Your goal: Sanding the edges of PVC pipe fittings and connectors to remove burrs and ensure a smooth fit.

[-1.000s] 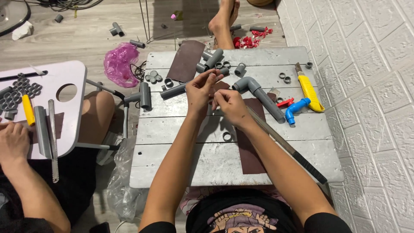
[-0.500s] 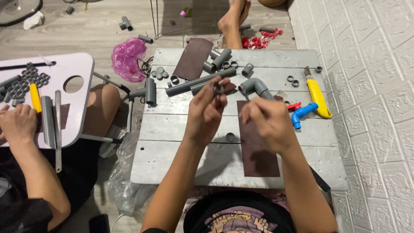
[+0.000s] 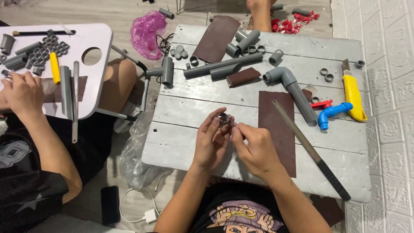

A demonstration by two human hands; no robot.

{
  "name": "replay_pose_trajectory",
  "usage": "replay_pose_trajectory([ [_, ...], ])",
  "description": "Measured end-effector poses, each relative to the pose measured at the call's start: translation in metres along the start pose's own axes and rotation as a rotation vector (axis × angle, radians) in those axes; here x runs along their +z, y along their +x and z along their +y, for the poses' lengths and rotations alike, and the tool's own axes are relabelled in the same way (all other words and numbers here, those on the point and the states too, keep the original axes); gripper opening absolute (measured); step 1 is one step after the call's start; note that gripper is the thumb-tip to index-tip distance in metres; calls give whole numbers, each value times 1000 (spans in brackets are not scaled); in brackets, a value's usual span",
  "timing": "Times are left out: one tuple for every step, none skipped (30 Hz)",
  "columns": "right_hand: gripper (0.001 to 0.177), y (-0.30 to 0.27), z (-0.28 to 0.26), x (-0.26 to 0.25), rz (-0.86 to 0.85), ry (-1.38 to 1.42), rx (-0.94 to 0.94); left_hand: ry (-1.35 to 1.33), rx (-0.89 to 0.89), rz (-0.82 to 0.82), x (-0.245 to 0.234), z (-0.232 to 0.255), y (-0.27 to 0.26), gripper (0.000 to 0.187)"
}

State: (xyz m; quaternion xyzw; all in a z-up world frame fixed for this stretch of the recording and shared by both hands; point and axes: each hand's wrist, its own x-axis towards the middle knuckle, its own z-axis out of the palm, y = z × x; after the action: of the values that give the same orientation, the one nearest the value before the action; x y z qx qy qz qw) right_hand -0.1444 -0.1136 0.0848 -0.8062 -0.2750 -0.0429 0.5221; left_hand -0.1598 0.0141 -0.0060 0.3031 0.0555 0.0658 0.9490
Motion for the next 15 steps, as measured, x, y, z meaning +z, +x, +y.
replay_pose_trajectory([
  [45,1,-1,1,1,2,1,2,-1,0,1,1,0,40],
  [46,1,-2,2,6,-29,-7,-8,0,0,3,3,0,43],
  [48,3,-3,3,9,-58,-21,-17,8,-1,6,4,1,45],
  [48,6,-3,4,8,-55,-28,-15,15,-2,8,5,2,45],
  [47,6,-2,5,7,-59,-35,-21,5,2,10,5,1,46],
  [46,7,-1,6,6,-62,-41,-27,-5,6,11,3,1,46],
  [46,5,3,7,6,-64,-37,-28,-9,7,12,2,0,46],
  [47,3,7,7,6,-70,-33,-15,-6,7,13,1,-1,45],
  [47,2,11,8,5,-77,-30,-2,-3,6,14,0,-1,43],
  [47,3,10,8,6,-79,-26,-3,-7,5,14,-1,0,43],
  [47,3,10,7,-1,-78,-8,6,2,2,14,-3,0,42],
  [47,4,9,5,-7,-77,11,15,11,-1,14,-4,0,41],
  [47,3,12,5,-5,-78,13,15,8,-3,15,-5,0,41],
  [47,2,16,4,-15,-66,23,34,20,-6,16,-5,-1,41],
  [47,1,19,4,-27,-53,35,52,32,-7,17,-5,-2,42],
])
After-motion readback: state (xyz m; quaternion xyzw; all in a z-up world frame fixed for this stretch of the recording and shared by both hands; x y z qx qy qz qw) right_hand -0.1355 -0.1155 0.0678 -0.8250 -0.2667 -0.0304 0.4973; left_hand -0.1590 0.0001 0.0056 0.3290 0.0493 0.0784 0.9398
